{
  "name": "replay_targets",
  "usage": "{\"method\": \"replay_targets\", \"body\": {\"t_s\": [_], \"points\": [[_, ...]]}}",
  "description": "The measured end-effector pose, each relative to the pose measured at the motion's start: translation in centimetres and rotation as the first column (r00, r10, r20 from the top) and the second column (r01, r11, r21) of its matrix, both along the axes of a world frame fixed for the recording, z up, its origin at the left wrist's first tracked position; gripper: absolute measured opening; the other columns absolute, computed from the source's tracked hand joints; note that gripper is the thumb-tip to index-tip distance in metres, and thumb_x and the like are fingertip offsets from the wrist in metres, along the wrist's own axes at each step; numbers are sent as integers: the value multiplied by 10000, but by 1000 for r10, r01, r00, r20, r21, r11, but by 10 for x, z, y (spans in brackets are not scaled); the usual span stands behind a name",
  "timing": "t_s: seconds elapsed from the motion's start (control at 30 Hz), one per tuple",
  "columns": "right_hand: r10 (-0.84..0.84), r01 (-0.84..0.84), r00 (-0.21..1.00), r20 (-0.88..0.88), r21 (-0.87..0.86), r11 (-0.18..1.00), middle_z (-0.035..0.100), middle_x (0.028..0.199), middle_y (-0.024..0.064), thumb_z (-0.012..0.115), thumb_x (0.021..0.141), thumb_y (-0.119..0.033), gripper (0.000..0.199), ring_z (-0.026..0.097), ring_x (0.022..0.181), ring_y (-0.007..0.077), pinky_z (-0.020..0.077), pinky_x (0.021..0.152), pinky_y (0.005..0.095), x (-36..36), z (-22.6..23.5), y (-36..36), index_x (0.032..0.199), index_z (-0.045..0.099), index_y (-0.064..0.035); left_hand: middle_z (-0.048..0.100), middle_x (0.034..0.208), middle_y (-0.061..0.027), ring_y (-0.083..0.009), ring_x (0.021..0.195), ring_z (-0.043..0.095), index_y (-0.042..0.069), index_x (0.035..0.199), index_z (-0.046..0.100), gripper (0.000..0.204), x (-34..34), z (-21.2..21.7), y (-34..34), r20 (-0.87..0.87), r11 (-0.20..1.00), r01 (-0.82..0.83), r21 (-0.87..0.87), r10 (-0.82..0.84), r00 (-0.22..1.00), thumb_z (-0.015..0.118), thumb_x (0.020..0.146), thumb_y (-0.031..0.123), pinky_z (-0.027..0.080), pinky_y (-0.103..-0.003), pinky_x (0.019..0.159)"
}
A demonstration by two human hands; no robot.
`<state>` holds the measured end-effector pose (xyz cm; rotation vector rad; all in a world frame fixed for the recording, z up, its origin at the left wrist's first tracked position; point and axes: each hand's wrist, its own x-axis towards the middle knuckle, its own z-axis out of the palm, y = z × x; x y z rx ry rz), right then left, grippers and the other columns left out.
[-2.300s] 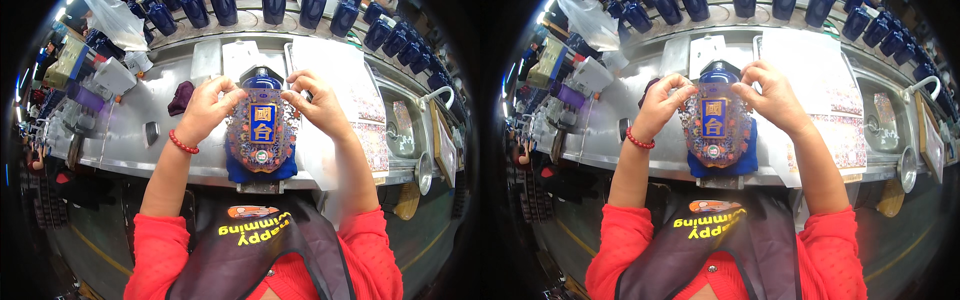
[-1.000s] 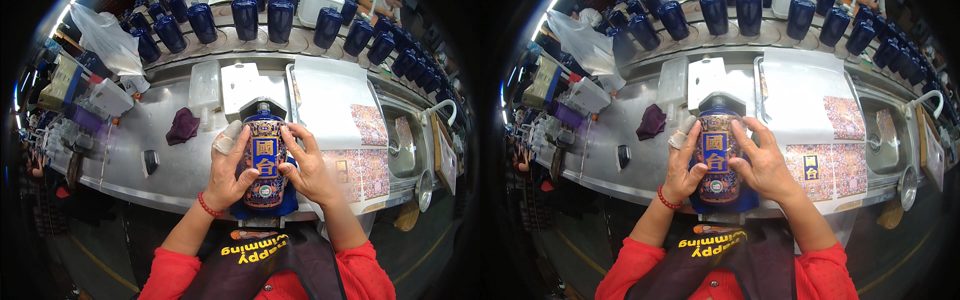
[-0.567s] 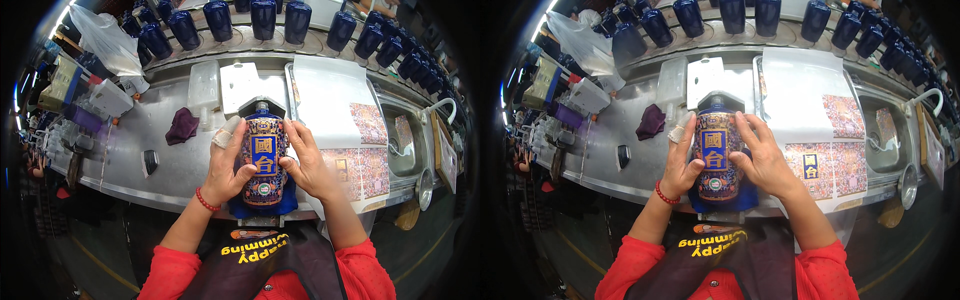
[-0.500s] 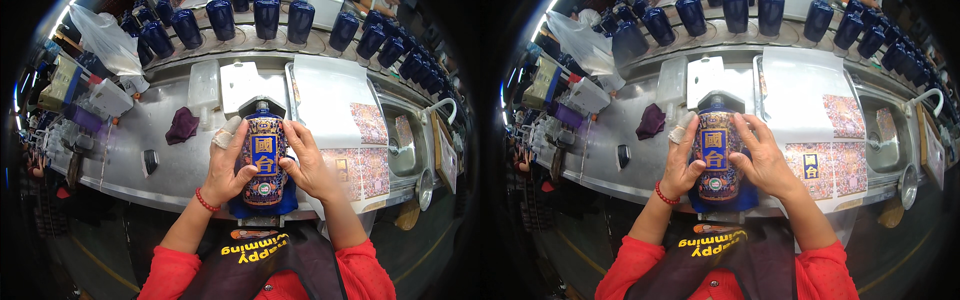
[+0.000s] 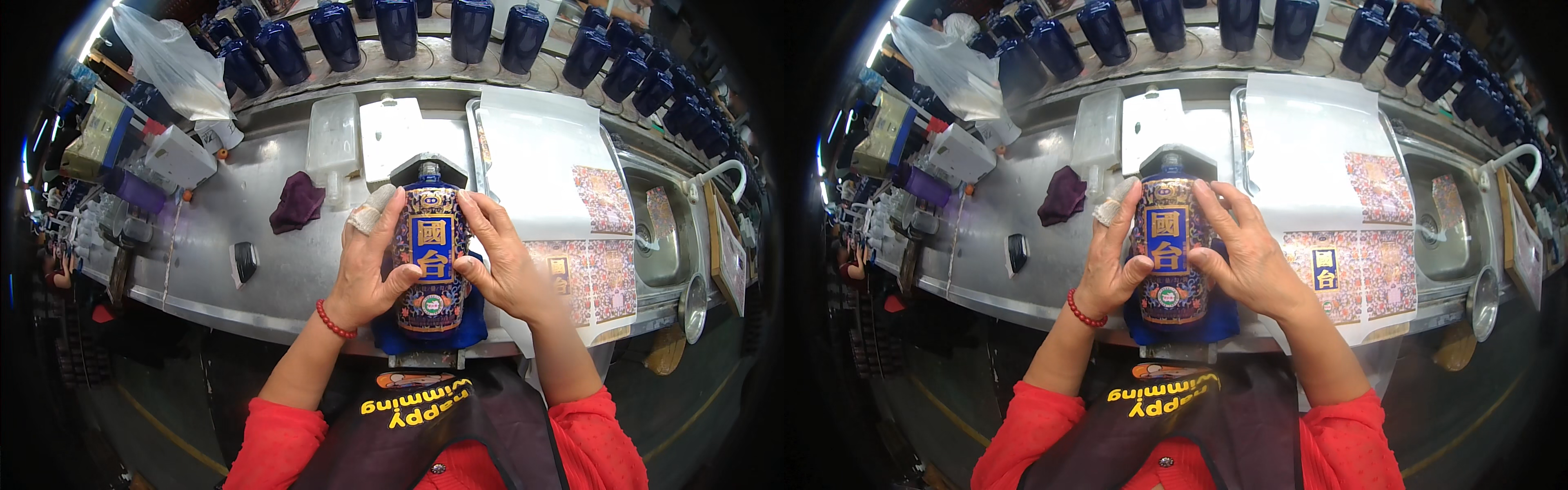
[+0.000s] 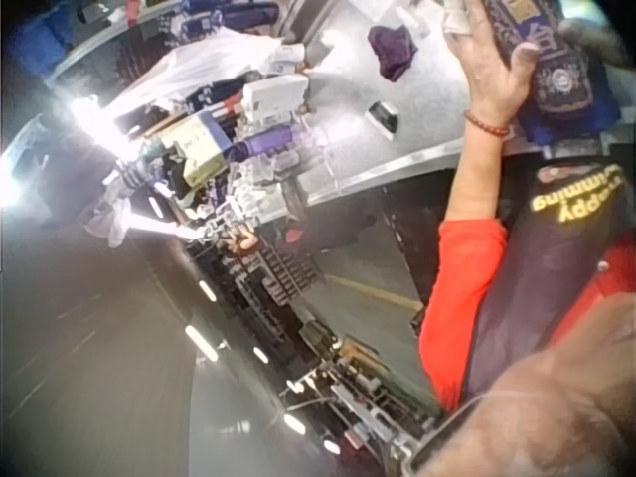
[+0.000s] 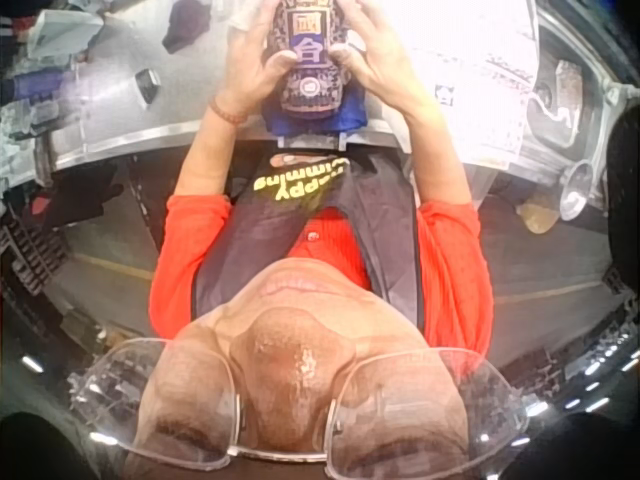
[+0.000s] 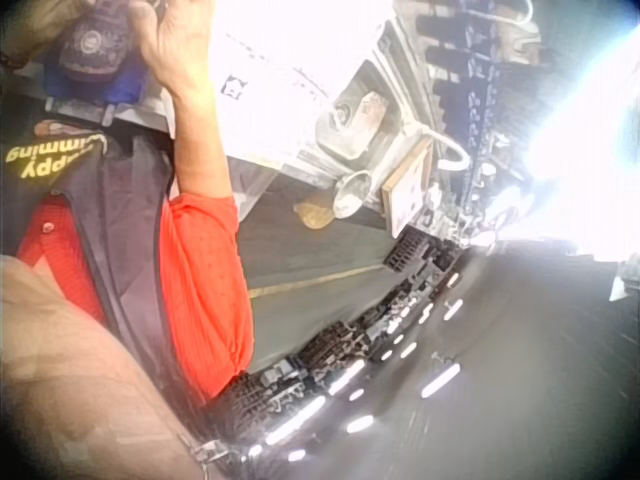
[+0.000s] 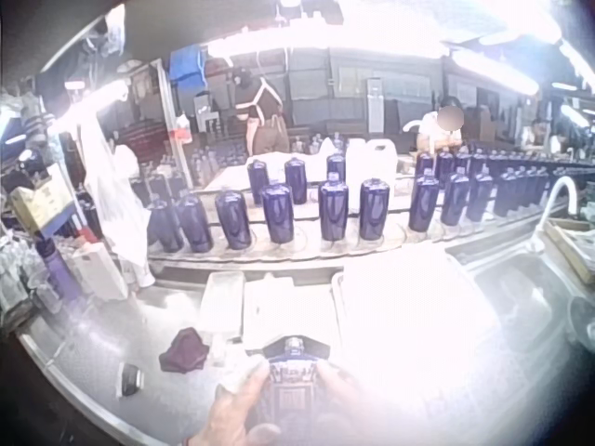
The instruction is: The person applies a decorative sticker to a blue bottle, smoothing it with a green tool and fingers. They then place the finished bottle aside and pick up another blue bottle to repeat the process.
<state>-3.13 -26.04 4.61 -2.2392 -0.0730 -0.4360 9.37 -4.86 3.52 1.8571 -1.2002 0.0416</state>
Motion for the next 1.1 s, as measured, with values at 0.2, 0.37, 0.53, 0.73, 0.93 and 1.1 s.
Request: {"method": "replay_targets", "body": {"t_s": [0.2, 0.37, 0.53, 0.73, 0.93, 1.1], "points": [[11, -12, 1000, 4, 14, 1000, 397, 1509, 256, 672, 962, -435, 743, 467, 1356, 428, 416, 1116, 455, 1, 2, -3, 1550, 403, -68, 468, 1483, -267, -419, 1387, 419, -20, 1552, 359, 929, 3, 0, 1, 8, 1000, 9, -18, -9, 1000, 526, 957, 675, 245, -487, 1176], [30, -30, 999, -17, -5, 1000, 389, 1520, 254, 689, 955, -412, 772, 461, 1367, 423, 408, 1127, 445, 0, 3, -4, 1562, 372, -56, 452, 1490, -275, -428, 1391, 410, -32, 1560, 327, 974, 4, -1, 2, -5, 999, 23, 32, -22, 1000, 515, 948, 701, 248, -492, 1175], [35, -35, 999, -10, 4, 999, 388, 1525, 251, 700, 951, -378, 790, 442, 1388, 415, 385, 1151, 443, -1, 3, -3, 1576, 342, -54, 441, 1490, -290, -436, 1406, 387, -52, 1565, 293, 1018, 4, -3, 3, 14, 1000, 6, 18, -6, 1000, 511, 939, 720, 240, -498, 1182], [55, -53, 998, -40, 38, 998, 375, 1535, 247, 702, 949, -381, 803, 442, 1390, 412, 383, 1151, 443, -1, 3, -3, 1584, 330, -60, 428, 1500, -291, -424, 1417, 378, -66, 1566, 271, 1034, -1, -6, 0, -143, 1000, 25, -13, -27, 989, 507, 940, 723, 240, -491, 1189], [52, -54, 996, -67, -32, 998, 359, 1544, 253, 710, 941, -353, 803, 435, 1398, 415, 377, 1155, 447, -2, 7, -5, 1584, 330, -57, 444, 1493, -279, -421, 1414, 392, -61, 1546, 314, 999, 0, -5, 2, -99, 1000, 9, -11, -10, 995, 529, 942, 704, 257, -490, 1186], [36, -38, 994, -99, -17, 999, 355, 1548, 251, 713, 933, -329, 801, 422, 1410, 412, 366, 1164, 447, -3, 9, -2, 1581, 335, -49, 456, 1482, -277, -425, 1388, 416, -57, 1535, 345, 948, -4, -6, 7, -164, 996, -53, -68, 41, 986, 555, 953, 661, 260, -500, 1178]]}}
